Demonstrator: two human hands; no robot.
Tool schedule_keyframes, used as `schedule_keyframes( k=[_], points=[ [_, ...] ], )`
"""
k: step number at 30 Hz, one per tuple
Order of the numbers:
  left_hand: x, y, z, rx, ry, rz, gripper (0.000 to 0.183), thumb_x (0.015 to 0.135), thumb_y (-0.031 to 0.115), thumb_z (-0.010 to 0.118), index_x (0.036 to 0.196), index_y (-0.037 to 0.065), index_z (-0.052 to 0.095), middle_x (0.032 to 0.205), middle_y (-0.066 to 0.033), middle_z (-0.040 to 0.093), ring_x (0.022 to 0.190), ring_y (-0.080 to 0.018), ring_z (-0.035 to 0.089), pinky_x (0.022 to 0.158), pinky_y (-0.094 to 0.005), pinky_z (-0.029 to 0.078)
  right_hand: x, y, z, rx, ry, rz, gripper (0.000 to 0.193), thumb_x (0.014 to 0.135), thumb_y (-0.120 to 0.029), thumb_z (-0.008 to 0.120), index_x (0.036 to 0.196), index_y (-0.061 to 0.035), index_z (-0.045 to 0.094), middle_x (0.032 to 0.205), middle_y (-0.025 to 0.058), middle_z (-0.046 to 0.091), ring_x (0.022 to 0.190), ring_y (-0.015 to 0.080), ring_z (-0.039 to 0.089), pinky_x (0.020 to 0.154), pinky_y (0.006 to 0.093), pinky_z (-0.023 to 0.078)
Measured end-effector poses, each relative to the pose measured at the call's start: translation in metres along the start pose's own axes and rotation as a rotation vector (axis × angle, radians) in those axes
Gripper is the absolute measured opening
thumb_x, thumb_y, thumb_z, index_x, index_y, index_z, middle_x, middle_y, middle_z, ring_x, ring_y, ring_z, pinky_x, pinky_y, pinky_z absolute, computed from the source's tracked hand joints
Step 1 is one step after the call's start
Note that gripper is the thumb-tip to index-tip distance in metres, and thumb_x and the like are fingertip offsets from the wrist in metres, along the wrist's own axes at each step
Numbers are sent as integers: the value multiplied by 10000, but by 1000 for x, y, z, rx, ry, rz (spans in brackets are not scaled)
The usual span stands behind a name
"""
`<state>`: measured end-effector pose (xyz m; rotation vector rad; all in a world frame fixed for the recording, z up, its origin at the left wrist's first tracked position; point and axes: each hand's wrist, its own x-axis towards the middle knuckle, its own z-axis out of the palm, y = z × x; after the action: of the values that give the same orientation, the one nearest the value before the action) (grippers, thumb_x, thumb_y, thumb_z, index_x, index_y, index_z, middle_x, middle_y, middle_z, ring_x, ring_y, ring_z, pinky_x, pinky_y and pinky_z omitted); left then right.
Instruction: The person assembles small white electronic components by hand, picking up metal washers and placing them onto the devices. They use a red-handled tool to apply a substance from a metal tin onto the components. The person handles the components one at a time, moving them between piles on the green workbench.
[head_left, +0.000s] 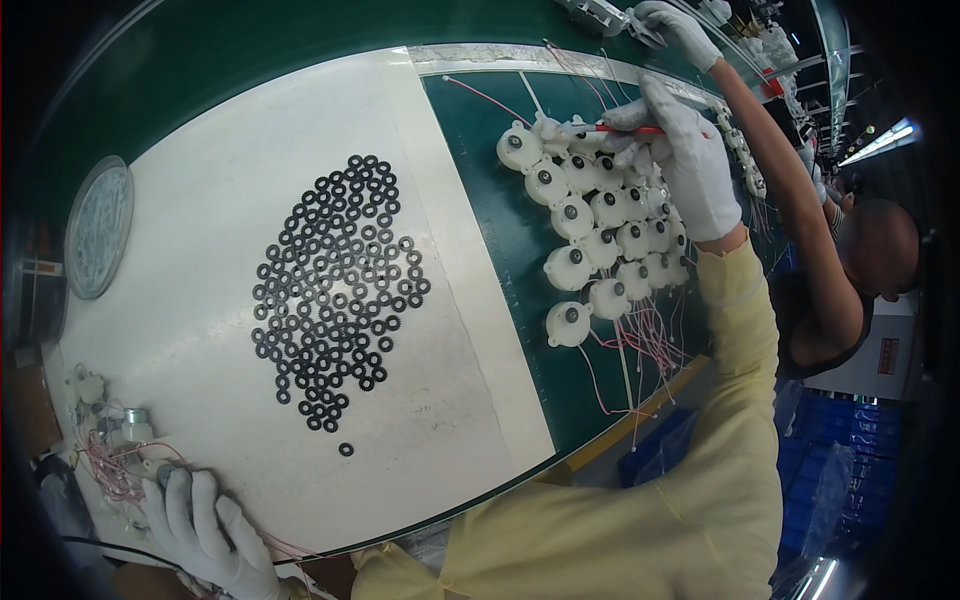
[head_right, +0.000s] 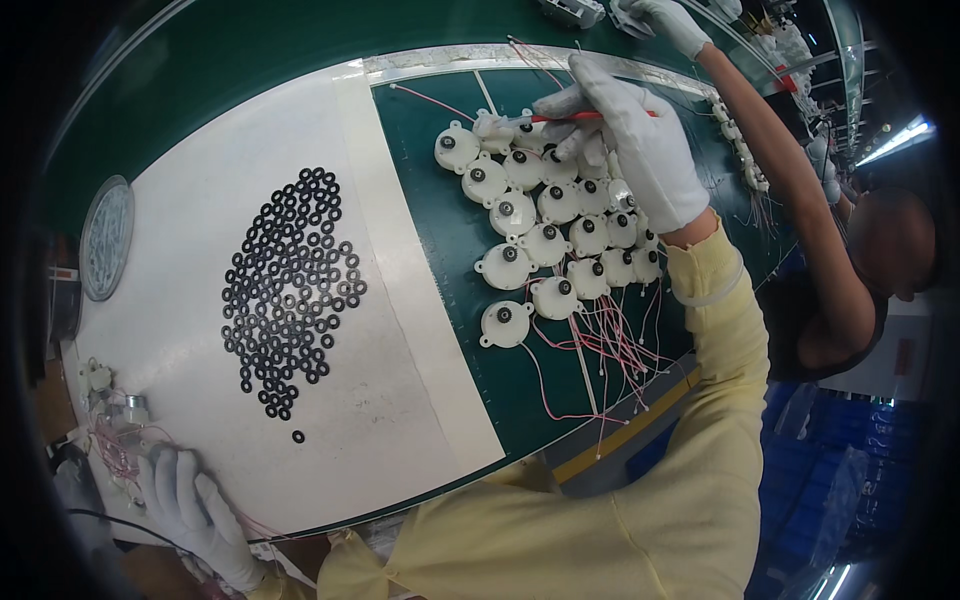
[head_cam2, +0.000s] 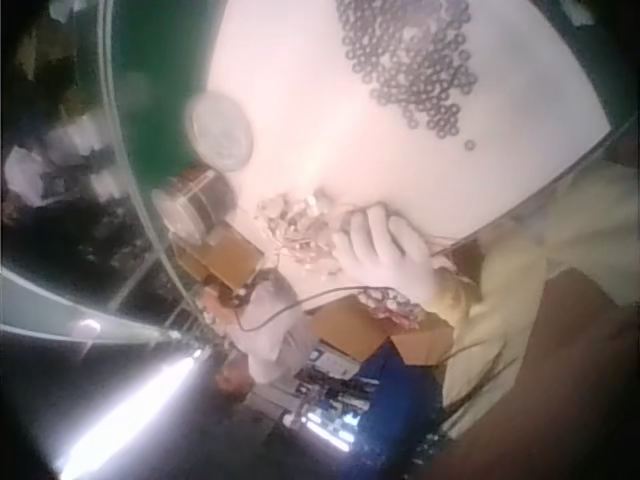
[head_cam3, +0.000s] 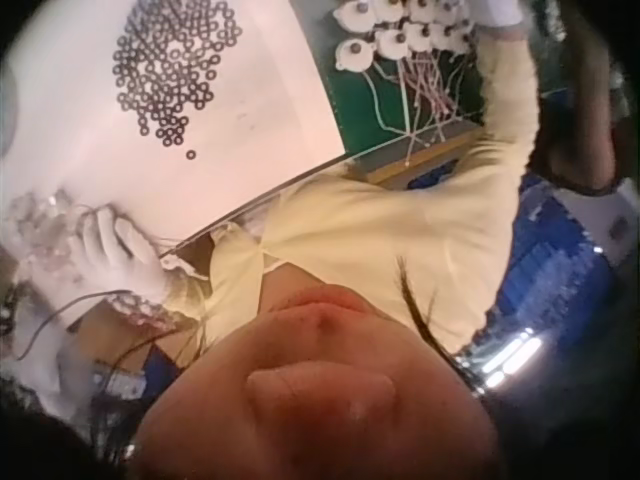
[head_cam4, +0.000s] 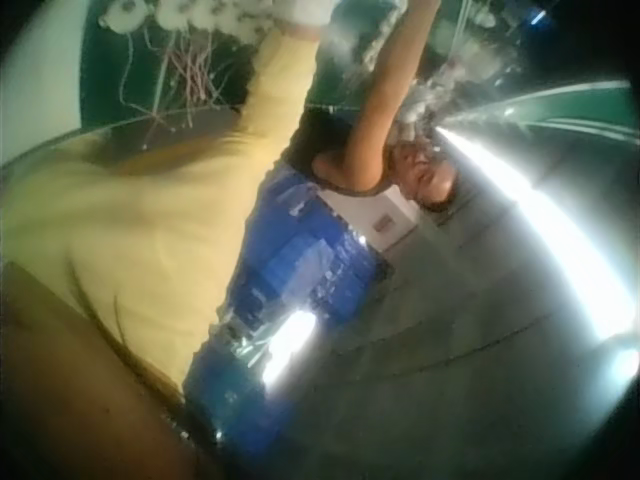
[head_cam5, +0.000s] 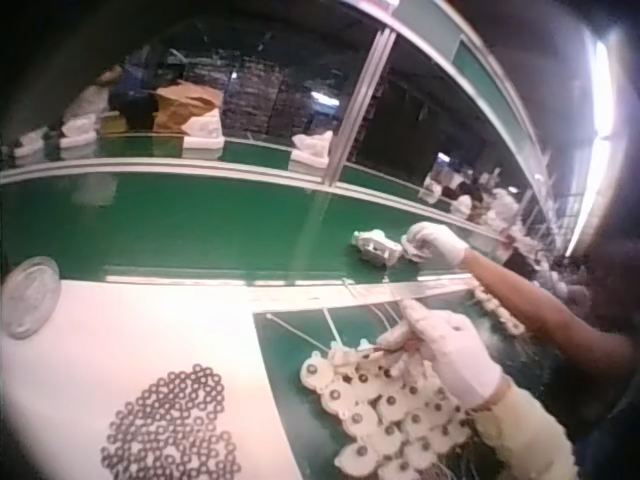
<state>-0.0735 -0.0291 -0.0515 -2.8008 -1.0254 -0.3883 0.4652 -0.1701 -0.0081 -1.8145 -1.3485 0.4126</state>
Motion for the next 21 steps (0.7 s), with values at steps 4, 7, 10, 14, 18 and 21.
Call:
schedule_keyframes(
  k=[4, 7, 10, 14, 18, 21],
  points=[
    [0, 0, 1, 6, 3, -2, 233, 992, 68, 519, 1155, -50, 637, 1215, -226, 642, 1201, -480, 565, 1103, -570, 399, 0, -12, 2, 54, 31, 135, 364, 1091, -167, 438, 1403, -37, 573, 1128, 173, 735, 799, 191, 730, 614, 229, 522],
    [-3, -1, 3, 26, 21, 0, 233, 993, 71, 520, 1154, -48, 638, 1216, -226, 643, 1199, -477, 569, 1104, -568, 402, 2, -29, 13, 248, 173, 275, 447, 1055, -395, 584, 998, 2, 782, 936, 100, 782, 686, 113, 688, 555, 207, 436],
    [-1, -2, 2, 7, 21, 8, 231, 992, 71, 522, 1154, -45, 640, 1215, -224, 646, 1194, -473, 578, 1105, -572, 405, -1, -27, 13, 172, 199, 238, 453, 1055, -397, 583, 993, 4, 783, 934, 104, 781, 679, 111, 681, 561, 213, 435],
    [1, -1, 0, 31, 16, 27, 227, 991, 70, 530, 1153, -42, 642, 1207, -221, 651, 1181, -471, 589, 1103, -576, 409, -3, -29, 10, 189, 219, 261, 475, 1057, -408, 573, 990, 13, 781, 923, 114, 779, 677, 111, 673, 579, 221, 437],
    [1, -1, 1, 36, 30, 35, 223, 991, 68, 534, 1153, -38, 644, 1203, -219, 653, 1185, -474, 587, 1094, -578, 415, -11, -20, 4, 211, 269, 223, 499, 1062, -422, 559, 998, 21, 780, 903, 123, 774, 677, 114, 667, 595, 218, 436],
    [1, 0, 1, 23, 38, 18, 223, 994, 70, 537, 1158, -33, 648, 1206, -216, 655, 1207, -480, 576, 1080, -578, 421, -11, -17, -3, 218, 241, 233, 480, 1090, -379, 505, 1083, 40, 741, 952, 173, 755, 753, 179, 701, 652, 270, 512]
  ],
)
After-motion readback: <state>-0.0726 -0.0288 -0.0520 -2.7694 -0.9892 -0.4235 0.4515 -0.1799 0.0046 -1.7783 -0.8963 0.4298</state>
